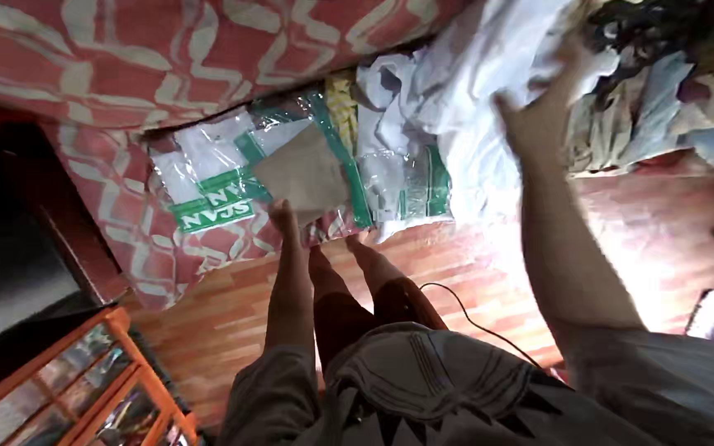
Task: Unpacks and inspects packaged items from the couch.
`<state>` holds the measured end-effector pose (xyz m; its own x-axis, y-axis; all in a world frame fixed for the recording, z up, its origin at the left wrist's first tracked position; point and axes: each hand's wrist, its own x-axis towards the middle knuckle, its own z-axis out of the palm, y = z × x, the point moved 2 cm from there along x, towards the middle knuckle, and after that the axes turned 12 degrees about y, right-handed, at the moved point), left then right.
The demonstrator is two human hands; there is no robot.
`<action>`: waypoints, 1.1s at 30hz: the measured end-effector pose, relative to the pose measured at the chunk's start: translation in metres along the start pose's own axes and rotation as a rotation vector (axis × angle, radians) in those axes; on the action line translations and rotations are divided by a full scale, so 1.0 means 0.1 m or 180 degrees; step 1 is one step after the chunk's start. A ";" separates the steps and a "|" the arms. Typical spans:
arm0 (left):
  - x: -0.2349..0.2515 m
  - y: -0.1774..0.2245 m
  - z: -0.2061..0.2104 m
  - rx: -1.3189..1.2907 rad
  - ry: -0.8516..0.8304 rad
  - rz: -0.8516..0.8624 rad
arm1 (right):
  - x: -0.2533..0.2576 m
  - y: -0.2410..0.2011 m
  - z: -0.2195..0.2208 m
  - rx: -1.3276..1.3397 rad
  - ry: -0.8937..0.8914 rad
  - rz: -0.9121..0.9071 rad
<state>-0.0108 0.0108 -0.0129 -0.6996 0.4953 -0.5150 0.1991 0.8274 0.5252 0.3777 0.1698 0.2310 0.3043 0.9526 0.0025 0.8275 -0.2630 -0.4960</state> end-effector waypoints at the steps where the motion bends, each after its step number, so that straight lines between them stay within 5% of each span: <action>1: 0.06 -0.12 -0.06 -0.0058 0.0170 -0.0165 | -0.24 0.04 0.43 -0.0183 -0.0476 -0.0052; 4: 0.27 -0.34 -0.04 -0.0234 0.0298 -0.0332 | -0.89 0.25 1.64 -0.1001 -0.1519 -0.0338; 8: 0.36 -0.34 0.24 -0.0494 0.0108 -0.0283 | -1.04 0.42 2.50 -0.1283 -0.1683 -0.0796; 15: 0.43 -0.31 0.32 -0.1030 -0.0503 -0.0684 | -0.83 -0.44 2.50 -0.0740 -0.1443 -0.1276; 20: 0.51 -0.70 -0.20 0.0776 -0.0837 -0.0473 | -0.53 -0.92 2.75 -0.0695 -0.1554 -0.0857; 23: 0.45 -1.10 -0.46 -0.0222 -0.0941 -0.0645 | -0.58 -0.92 3.02 -0.0597 -0.1974 -0.0751; 28: 0.41 -1.32 -0.28 -0.1413 -0.1163 -0.0822 | -1.20 -0.75 3.58 -0.0963 -0.2225 -0.0673; 33: 0.48 -1.16 -0.26 -0.0990 -0.1386 -0.0547 | -1.56 -0.78 3.65 -0.1226 -0.2658 0.0086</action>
<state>-0.0855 -0.0681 -0.0804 -0.3431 0.4784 -0.8083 -0.1507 0.8214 0.5501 0.0933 0.0974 -0.0473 0.0101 0.7071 -0.7071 0.9707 -0.1767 -0.1628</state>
